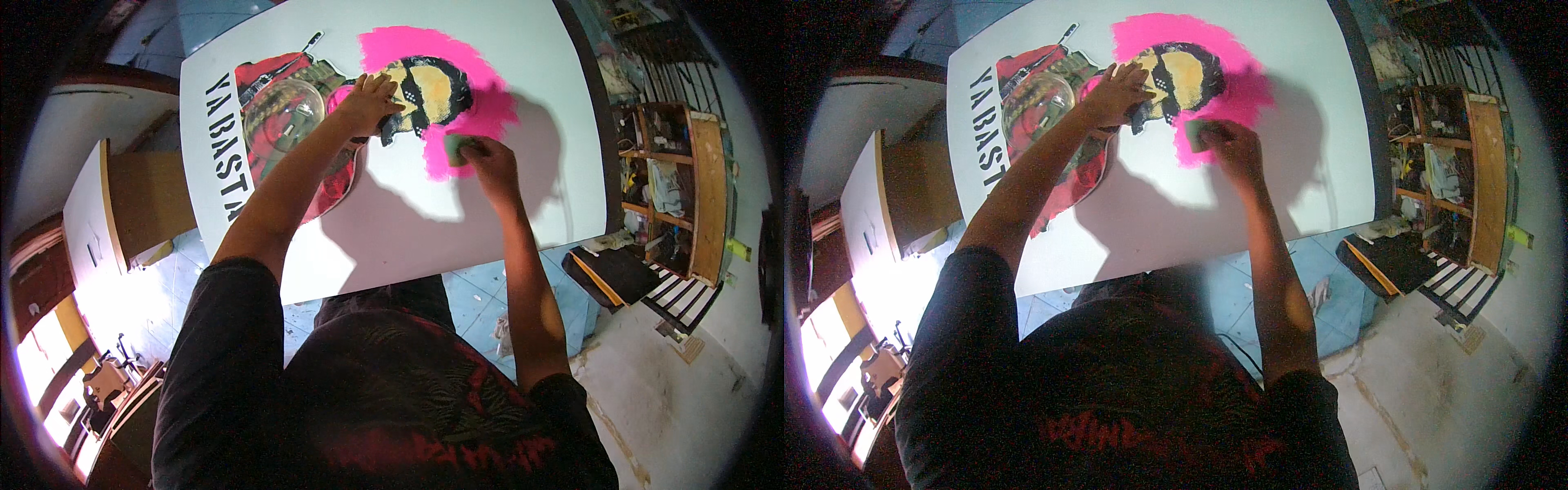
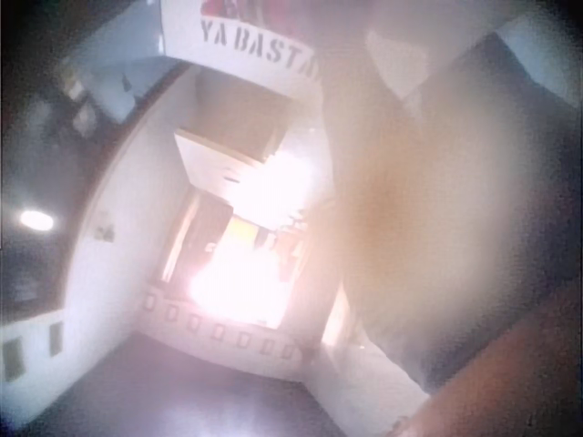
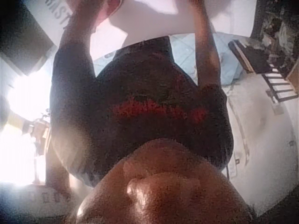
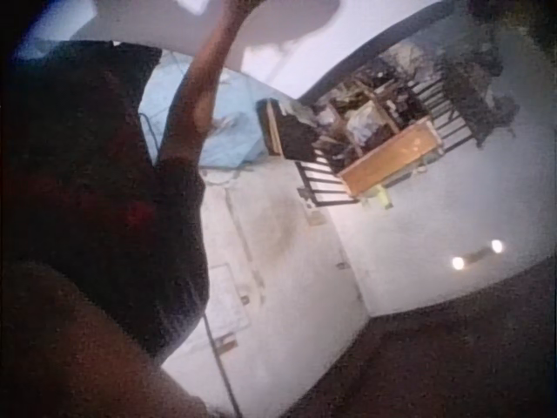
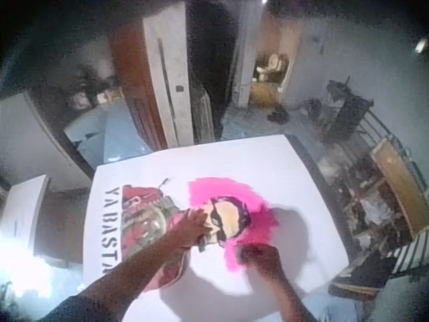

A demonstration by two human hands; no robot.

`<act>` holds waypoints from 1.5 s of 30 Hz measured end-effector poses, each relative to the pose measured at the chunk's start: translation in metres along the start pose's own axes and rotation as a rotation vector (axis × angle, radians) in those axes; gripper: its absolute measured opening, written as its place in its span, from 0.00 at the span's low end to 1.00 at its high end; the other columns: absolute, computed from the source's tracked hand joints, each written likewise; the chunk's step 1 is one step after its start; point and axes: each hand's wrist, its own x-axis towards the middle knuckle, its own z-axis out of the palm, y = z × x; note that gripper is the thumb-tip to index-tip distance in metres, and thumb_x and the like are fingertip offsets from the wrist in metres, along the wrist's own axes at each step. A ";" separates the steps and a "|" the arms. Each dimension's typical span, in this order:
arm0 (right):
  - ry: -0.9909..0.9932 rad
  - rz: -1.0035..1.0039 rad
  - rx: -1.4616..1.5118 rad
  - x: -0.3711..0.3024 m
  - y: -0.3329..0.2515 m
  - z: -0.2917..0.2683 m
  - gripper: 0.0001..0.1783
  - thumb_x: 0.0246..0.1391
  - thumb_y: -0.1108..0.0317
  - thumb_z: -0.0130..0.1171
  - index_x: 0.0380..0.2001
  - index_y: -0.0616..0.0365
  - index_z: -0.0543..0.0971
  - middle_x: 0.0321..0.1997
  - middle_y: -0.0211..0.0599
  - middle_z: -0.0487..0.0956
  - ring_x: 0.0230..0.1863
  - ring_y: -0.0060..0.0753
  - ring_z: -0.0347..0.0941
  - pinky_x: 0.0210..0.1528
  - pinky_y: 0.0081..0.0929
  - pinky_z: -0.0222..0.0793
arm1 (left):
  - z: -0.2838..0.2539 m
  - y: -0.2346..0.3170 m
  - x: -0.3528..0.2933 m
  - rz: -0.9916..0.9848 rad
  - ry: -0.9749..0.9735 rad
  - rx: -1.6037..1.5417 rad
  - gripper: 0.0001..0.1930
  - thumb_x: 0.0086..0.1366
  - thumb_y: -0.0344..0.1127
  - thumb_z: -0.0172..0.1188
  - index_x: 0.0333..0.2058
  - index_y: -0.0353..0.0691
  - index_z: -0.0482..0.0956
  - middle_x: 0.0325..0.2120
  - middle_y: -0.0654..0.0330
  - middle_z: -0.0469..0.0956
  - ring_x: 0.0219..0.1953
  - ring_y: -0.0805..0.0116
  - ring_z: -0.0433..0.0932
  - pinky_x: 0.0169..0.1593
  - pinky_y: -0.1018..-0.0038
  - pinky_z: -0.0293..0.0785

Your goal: The person uses a sponge to apply bright pink paint around the hair area of a printed poster on a white board. They repeatedly dip the sponge into a small container of pink paint and dab it onto the surface, gradually expanding the painted region.

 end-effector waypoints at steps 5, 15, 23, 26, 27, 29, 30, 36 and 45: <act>-0.027 -0.324 -0.395 0.026 0.003 0.028 0.15 0.54 0.67 0.59 0.43 0.61 0.82 0.38 0.46 0.83 0.39 0.41 0.81 0.46 0.34 0.75 | -0.007 0.001 0.005 0.016 -0.035 0.029 0.40 0.39 0.48 0.77 0.57 0.66 0.75 0.69 0.55 0.58 0.73 0.51 0.49 0.69 0.38 0.48; -0.222 -0.357 -0.704 0.064 0.021 0.073 0.13 0.52 0.68 0.58 0.41 0.60 0.82 0.42 0.49 0.81 0.48 0.50 0.76 0.52 0.44 0.72 | -0.002 0.010 0.004 -0.062 0.028 0.006 0.21 0.58 0.40 0.64 0.51 0.66 0.81 0.64 0.55 0.64 0.71 0.51 0.54 0.69 0.41 0.49; -0.191 -0.409 -0.630 0.062 0.028 0.076 0.13 0.51 0.71 0.58 0.42 0.60 0.81 0.43 0.47 0.81 0.48 0.51 0.76 0.52 0.43 0.72 | 0.010 0.003 0.005 -0.047 0.040 -0.014 0.32 0.42 0.45 0.75 0.51 0.63 0.79 0.67 0.53 0.61 0.72 0.49 0.53 0.67 0.37 0.51; -0.307 -0.377 -0.756 0.046 0.059 0.066 0.13 0.51 0.72 0.59 0.42 0.60 0.81 0.44 0.46 0.81 0.48 0.51 0.76 0.52 0.44 0.72 | 0.002 0.007 0.009 -0.031 0.025 -0.024 0.32 0.42 0.43 0.75 0.51 0.63 0.79 0.66 0.53 0.61 0.71 0.49 0.53 0.67 0.37 0.51; -0.255 -0.391 -0.733 0.039 0.052 0.068 0.13 0.51 0.72 0.59 0.42 0.60 0.81 0.44 0.45 0.81 0.49 0.50 0.76 0.52 0.43 0.72 | 0.007 0.005 0.005 -0.045 0.033 -0.024 0.33 0.42 0.43 0.76 0.51 0.64 0.79 0.66 0.53 0.61 0.71 0.49 0.53 0.67 0.37 0.51; -0.142 -0.411 -0.691 0.021 0.029 0.067 0.14 0.51 0.72 0.60 0.42 0.60 0.81 0.45 0.43 0.81 0.49 0.49 0.76 0.52 0.43 0.72 | 0.007 0.004 0.005 -0.059 0.016 -0.019 0.33 0.42 0.42 0.75 0.51 0.64 0.79 0.66 0.53 0.62 0.71 0.48 0.53 0.67 0.37 0.51; -0.195 -0.364 -0.706 0.014 0.034 0.065 0.14 0.51 0.72 0.60 0.42 0.60 0.81 0.46 0.43 0.81 0.49 0.48 0.76 0.52 0.43 0.72 | 0.000 0.007 0.008 -0.054 -0.009 -0.018 0.32 0.42 0.42 0.75 0.51 0.64 0.79 0.66 0.53 0.62 0.71 0.48 0.53 0.67 0.37 0.51; -0.081 -0.376 -0.628 -0.006 0.027 0.070 0.14 0.52 0.72 0.60 0.44 0.60 0.80 0.45 0.42 0.81 0.49 0.48 0.75 0.53 0.41 0.72 | 0.022 0.002 0.008 -0.060 0.087 -0.009 0.32 0.43 0.41 0.74 0.52 0.63 0.79 0.66 0.53 0.61 0.71 0.48 0.52 0.67 0.36 0.51; -0.201 -0.212 -0.714 0.070 0.029 0.089 0.12 0.52 0.70 0.58 0.41 0.61 0.81 0.43 0.46 0.81 0.47 0.51 0.75 0.51 0.45 0.72 | -0.005 0.008 0.008 -0.072 -0.041 -0.036 0.34 0.41 0.43 0.76 0.52 0.66 0.79 0.66 0.54 0.61 0.72 0.49 0.52 0.67 0.37 0.51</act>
